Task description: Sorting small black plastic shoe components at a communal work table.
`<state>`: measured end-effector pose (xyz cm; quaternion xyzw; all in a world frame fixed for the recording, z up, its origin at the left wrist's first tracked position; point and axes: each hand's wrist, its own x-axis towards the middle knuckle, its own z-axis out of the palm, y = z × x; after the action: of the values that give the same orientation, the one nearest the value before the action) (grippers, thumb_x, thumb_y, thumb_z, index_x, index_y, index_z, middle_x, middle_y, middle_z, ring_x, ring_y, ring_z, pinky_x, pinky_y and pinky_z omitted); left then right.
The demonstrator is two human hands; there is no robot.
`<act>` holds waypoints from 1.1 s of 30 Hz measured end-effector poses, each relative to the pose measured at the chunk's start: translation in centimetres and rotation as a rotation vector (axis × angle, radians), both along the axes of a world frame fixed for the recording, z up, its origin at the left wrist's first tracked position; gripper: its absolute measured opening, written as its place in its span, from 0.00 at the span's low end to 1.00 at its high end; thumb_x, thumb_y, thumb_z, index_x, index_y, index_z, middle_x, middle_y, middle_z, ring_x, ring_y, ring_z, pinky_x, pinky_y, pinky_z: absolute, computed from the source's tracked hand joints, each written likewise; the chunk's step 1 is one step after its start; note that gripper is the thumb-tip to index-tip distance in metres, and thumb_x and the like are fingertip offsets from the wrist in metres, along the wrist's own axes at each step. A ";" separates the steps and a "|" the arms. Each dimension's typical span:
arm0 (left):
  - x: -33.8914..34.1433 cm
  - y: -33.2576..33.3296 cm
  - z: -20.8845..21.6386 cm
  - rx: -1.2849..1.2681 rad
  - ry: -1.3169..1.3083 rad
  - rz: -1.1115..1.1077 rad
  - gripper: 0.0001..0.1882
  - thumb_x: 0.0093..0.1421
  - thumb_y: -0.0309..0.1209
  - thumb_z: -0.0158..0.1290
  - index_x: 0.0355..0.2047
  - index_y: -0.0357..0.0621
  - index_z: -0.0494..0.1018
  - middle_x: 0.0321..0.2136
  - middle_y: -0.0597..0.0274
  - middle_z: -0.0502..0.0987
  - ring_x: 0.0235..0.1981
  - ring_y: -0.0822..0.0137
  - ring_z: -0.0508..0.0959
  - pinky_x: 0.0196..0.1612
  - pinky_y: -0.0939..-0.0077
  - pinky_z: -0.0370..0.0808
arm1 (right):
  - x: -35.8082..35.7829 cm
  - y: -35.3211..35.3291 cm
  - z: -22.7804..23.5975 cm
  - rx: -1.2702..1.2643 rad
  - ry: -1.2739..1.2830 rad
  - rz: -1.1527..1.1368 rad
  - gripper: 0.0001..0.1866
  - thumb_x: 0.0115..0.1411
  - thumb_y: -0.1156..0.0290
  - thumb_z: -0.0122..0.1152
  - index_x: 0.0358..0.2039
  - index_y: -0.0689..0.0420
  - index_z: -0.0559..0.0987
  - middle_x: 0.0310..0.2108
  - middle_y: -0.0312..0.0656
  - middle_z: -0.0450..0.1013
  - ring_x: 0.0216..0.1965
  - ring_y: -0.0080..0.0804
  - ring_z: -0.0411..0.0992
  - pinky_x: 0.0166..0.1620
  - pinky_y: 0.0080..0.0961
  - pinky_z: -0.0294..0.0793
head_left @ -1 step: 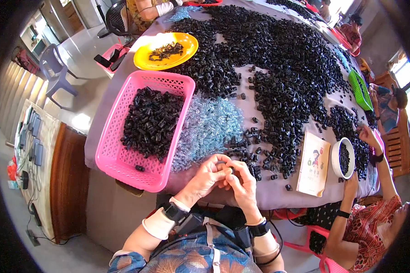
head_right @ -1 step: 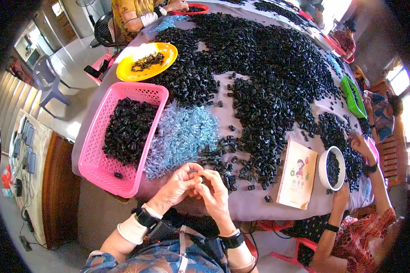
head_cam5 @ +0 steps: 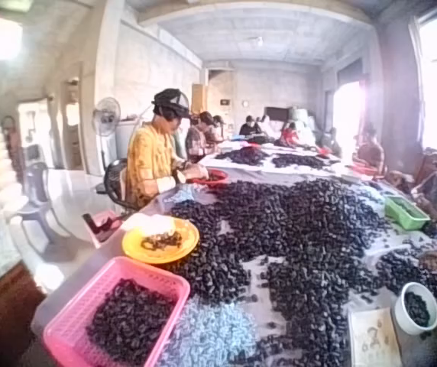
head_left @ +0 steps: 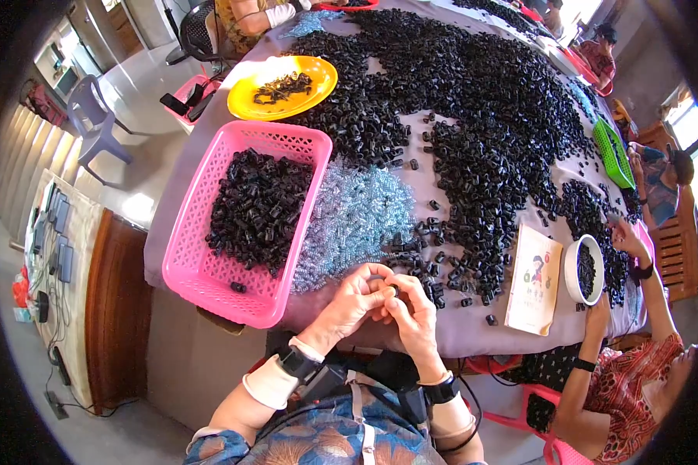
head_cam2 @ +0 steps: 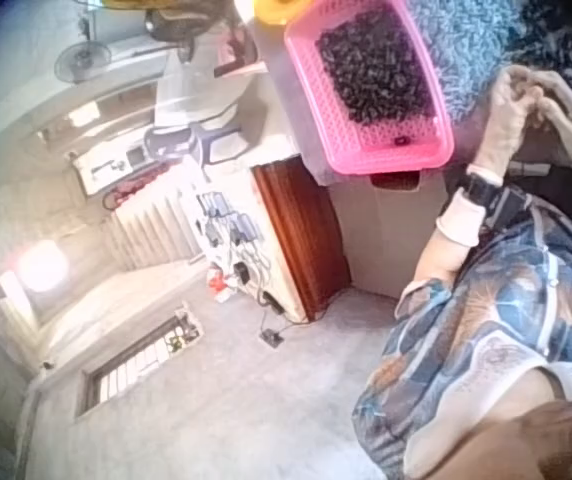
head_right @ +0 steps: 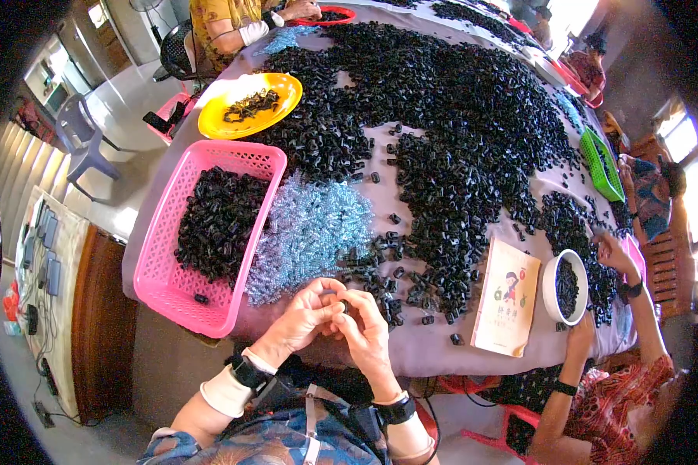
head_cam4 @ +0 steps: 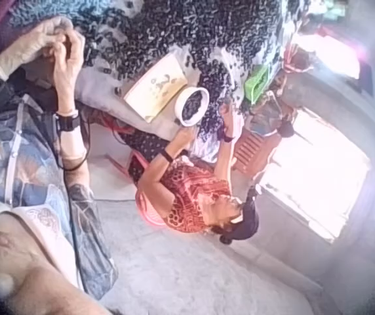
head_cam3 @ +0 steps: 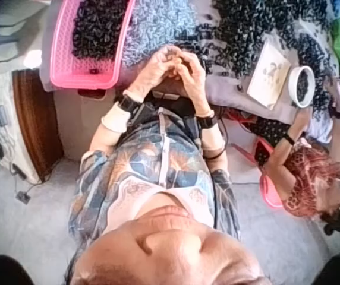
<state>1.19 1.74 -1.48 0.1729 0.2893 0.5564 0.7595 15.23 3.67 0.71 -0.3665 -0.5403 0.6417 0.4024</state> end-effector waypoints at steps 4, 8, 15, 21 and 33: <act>0.0 0.0 0.2 0.011 0.054 0.018 0.16 0.60 0.26 0.54 0.46 0.46 0.63 0.27 0.67 0.75 0.23 0.76 0.74 0.23 0.86 0.69 | -0.1 0.0 0.2 0.021 -0.025 0.003 0.11 0.59 0.81 0.51 0.44 0.63 0.72 0.42 0.37 0.65 0.28 0.17 0.70 0.29 0.13 0.71; 0.0 -0.1 0.0 0.013 0.058 0.019 0.17 0.59 0.26 0.54 0.46 0.46 0.63 0.27 0.66 0.75 0.23 0.76 0.74 0.24 0.85 0.70 | -0.1 0.0 0.3 0.059 -0.081 0.001 0.10 0.59 0.80 0.51 0.42 0.63 0.72 0.41 0.38 0.65 0.26 0.18 0.70 0.28 0.13 0.71; -0.2 -0.1 0.1 0.030 0.073 -0.018 0.18 0.58 0.27 0.55 0.47 0.46 0.62 0.29 0.65 0.75 0.24 0.76 0.75 0.26 0.85 0.72 | -0.3 0.1 -0.2 0.126 -0.085 -0.009 0.05 0.60 0.77 0.51 0.37 0.62 0.72 0.40 0.39 0.66 0.23 0.17 0.68 0.26 0.14 0.70; 0.0 0.1 0.2 -0.018 0.009 0.004 0.18 0.59 0.26 0.54 0.47 0.47 0.62 0.30 0.64 0.74 0.24 0.74 0.74 0.26 0.83 0.71 | -0.6 0.4 0.0 0.133 -0.087 -0.031 0.04 0.60 0.77 0.52 0.36 0.62 0.73 0.39 0.38 0.67 0.23 0.16 0.67 0.25 0.13 0.70; -0.2 -0.2 0.3 0.016 0.032 0.022 0.14 0.59 0.25 0.53 0.45 0.46 0.64 0.28 0.67 0.72 0.24 0.74 0.73 0.25 0.81 0.70 | -0.2 0.2 -0.2 0.051 0.014 0.023 0.05 0.60 0.77 0.54 0.37 0.61 0.74 0.39 0.35 0.66 0.27 0.17 0.70 0.27 0.12 0.69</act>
<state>1.01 1.56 -1.19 0.1847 0.2989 0.5644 0.7470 15.01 3.90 0.53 -0.3453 -0.5578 0.6350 0.4080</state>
